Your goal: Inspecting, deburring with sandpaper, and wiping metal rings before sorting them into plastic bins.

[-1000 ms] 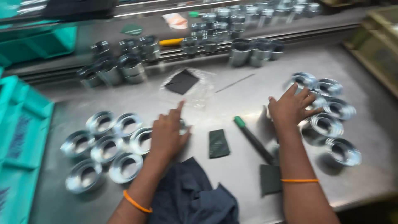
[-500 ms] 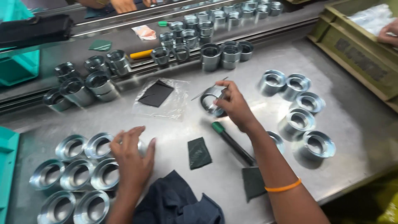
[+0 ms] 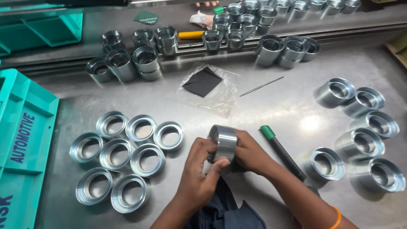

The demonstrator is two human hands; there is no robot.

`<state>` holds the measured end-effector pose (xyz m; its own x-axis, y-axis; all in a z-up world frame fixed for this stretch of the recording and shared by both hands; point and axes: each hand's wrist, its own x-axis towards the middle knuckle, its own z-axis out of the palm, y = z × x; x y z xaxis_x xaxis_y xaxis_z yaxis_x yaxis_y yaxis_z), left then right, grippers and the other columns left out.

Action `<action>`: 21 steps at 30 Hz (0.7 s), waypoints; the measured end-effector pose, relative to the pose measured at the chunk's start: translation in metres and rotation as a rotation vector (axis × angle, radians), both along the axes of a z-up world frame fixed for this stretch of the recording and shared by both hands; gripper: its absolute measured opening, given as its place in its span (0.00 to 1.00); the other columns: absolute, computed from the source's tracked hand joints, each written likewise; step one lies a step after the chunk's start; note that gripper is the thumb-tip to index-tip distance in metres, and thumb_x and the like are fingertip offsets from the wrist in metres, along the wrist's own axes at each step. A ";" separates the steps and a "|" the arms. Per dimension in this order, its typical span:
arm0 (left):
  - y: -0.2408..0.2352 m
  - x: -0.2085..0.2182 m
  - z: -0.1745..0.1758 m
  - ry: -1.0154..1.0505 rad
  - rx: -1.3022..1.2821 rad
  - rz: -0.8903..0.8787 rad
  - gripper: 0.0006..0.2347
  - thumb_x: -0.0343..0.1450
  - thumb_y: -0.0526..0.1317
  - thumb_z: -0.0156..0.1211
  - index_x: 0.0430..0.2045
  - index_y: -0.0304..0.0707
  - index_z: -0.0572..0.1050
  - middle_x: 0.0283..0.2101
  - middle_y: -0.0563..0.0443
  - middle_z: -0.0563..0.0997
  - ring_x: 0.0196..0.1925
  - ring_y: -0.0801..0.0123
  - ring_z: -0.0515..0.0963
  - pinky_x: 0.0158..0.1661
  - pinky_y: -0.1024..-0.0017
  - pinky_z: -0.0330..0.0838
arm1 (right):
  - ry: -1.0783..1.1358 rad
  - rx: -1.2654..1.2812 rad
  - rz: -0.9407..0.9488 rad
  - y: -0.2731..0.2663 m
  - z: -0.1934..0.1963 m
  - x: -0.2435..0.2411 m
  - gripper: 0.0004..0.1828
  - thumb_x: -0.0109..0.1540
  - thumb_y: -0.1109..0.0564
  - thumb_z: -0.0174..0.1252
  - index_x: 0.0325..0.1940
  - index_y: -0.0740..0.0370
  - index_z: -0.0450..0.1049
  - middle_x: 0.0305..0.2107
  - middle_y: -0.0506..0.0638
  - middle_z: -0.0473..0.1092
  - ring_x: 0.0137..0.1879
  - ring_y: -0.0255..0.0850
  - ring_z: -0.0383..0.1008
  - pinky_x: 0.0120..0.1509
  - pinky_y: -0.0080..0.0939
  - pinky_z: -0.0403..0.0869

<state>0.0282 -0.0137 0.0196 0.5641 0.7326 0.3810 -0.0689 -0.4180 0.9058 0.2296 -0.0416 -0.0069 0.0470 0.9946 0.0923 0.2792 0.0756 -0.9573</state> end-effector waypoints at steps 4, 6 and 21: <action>0.000 -0.004 0.015 0.000 -0.137 -0.052 0.14 0.74 0.43 0.61 0.45 0.27 0.73 0.46 0.43 0.74 0.47 0.61 0.79 0.48 0.69 0.73 | -0.016 0.006 0.053 -0.005 0.011 -0.011 0.15 0.65 0.59 0.52 0.53 0.64 0.77 0.42 0.54 0.79 0.47 0.41 0.82 0.53 0.39 0.78; 0.001 -0.007 0.014 0.009 -0.175 -0.106 0.13 0.74 0.41 0.61 0.46 0.29 0.74 0.48 0.43 0.73 0.49 0.61 0.79 0.49 0.68 0.74 | -0.196 0.214 -0.084 -0.008 0.020 -0.017 0.17 0.64 0.57 0.54 0.57 0.64 0.74 0.43 0.52 0.78 0.47 0.39 0.82 0.53 0.37 0.79; 0.002 -0.006 0.013 0.082 -0.255 -0.130 0.17 0.72 0.40 0.65 0.53 0.29 0.74 0.50 0.45 0.73 0.51 0.65 0.79 0.49 0.70 0.76 | 0.093 -0.083 -0.007 -0.006 0.008 -0.018 0.21 0.64 0.58 0.53 0.61 0.63 0.72 0.44 0.51 0.78 0.50 0.39 0.80 0.54 0.38 0.78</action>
